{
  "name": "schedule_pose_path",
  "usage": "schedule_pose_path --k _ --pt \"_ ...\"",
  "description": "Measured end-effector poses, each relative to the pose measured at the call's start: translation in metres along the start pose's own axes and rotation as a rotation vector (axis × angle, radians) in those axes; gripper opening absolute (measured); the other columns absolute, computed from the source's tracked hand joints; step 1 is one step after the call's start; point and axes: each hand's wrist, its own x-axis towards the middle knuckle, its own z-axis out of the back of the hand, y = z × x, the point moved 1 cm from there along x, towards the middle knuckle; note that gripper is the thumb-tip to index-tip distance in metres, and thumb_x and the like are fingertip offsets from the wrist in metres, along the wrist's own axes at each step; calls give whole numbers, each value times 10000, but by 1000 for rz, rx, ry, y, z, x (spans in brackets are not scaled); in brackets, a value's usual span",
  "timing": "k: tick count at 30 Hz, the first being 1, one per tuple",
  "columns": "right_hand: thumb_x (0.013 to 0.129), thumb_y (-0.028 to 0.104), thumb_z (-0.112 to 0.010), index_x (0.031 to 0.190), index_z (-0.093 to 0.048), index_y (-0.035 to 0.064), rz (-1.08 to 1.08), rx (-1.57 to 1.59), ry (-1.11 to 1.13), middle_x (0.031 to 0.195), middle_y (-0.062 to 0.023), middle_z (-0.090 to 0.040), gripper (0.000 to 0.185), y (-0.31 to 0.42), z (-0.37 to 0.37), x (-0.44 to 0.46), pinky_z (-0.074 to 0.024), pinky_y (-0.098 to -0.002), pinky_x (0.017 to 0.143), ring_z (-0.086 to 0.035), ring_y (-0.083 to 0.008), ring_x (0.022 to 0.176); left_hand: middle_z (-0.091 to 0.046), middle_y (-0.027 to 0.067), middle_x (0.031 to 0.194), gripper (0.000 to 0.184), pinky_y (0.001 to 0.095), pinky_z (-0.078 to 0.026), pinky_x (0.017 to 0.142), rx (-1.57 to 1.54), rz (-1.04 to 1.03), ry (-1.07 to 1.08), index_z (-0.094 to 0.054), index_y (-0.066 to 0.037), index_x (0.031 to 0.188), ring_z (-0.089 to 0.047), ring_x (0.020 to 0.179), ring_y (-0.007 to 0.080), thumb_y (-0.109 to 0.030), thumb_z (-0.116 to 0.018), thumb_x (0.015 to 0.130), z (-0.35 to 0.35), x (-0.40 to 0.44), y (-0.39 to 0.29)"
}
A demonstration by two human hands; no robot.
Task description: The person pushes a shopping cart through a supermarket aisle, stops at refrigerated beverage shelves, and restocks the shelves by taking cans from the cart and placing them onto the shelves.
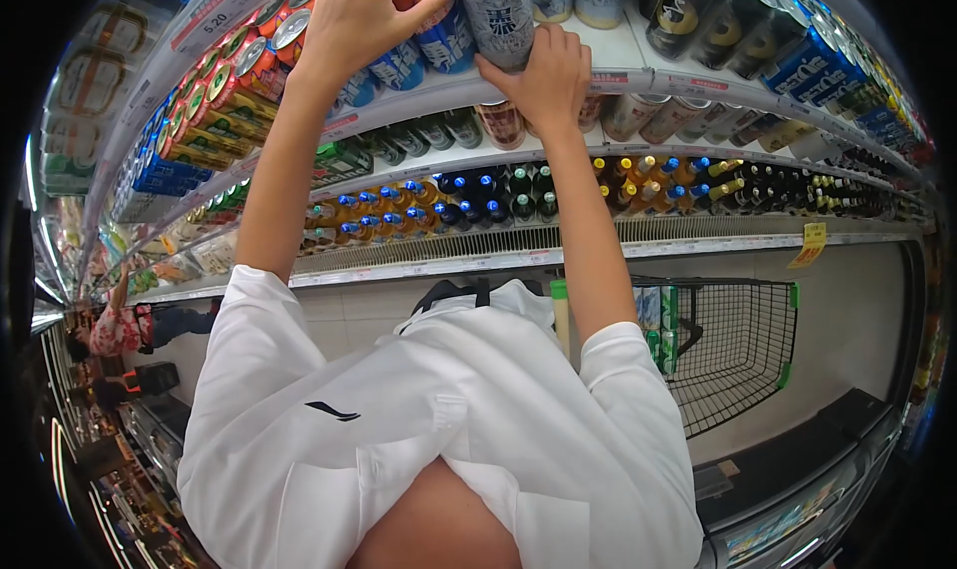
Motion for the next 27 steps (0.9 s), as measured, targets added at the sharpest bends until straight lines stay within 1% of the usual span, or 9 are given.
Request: schedule_pose_path --k 3,4,7,14,19,22,27 --pt "627 566 -808 905 -639 -2 -9 4 9 903 -91 -599 655 2 2 0 -427 -394 780 -555 -278 851 -648 197 1083 586 435 -476 895 12 -2 30 -592 -10 1207 -610 1010 368 -386 -741 782 -3 -2 2" --pt "627 567 -808 905 -638 -3 -19 4 28 903 -91 -599 656 2 3 2 -427 -395 781 -555 -278 850 -648 197 1083 586 435 -476 895 21 -7 21 -592 -10 1207 -610 1010 368 -386 -741 782 -2 -1 2" --pt "626 559 -812 894 -633 1 -36 8 58 903 -95 -598 644 3 4 2 -428 -397 780 -554 -282 847 -617 176 1136 672 440 -457 928 45 -16 99 -565 -46 1276 -584 1049 355 -382 -789 740 2 -3 0" --pt "625 545 -820 852 -618 12 -10 -6 45 888 -98 -598 613 4 3 1 -432 -404 769 -558 -282 841 -616 172 1150 704 435 -461 922 32 -14 132 -549 -34 1274 -585 1051 351 -402 -798 727 -2 -4 8" --pt "630 551 -814 844 -618 11 -40 -31 88 890 -98 -603 614 6 5 3 -435 -402 765 -564 -289 845 -627 199 1142 732 444 -464 935 -24 1 135 -537 -38 1289 -595 1065 371 -428 -800 729 -6 -3 14" --pt "658 548 -815 840 -605 8 -3 -31 47 870 -94 -594 607 6 6 3 -438 -399 752 -566 -285 832 -630 209 1131 730 441 -465 936 -31 -12 136 -539 -37 1290 -592 1066 380 -427 -800 730 -3 -4 14" --pt "646 556 -812 837 -614 9 -3 -29 40 878 -101 -604 613 6 5 3 -440 -404 756 -566 -291 839 -641 225 1116 698 454 -478 918 -62 -9 157 -570 -26 1255 -603 1045 403 -432 -797 734 -3 0 19"
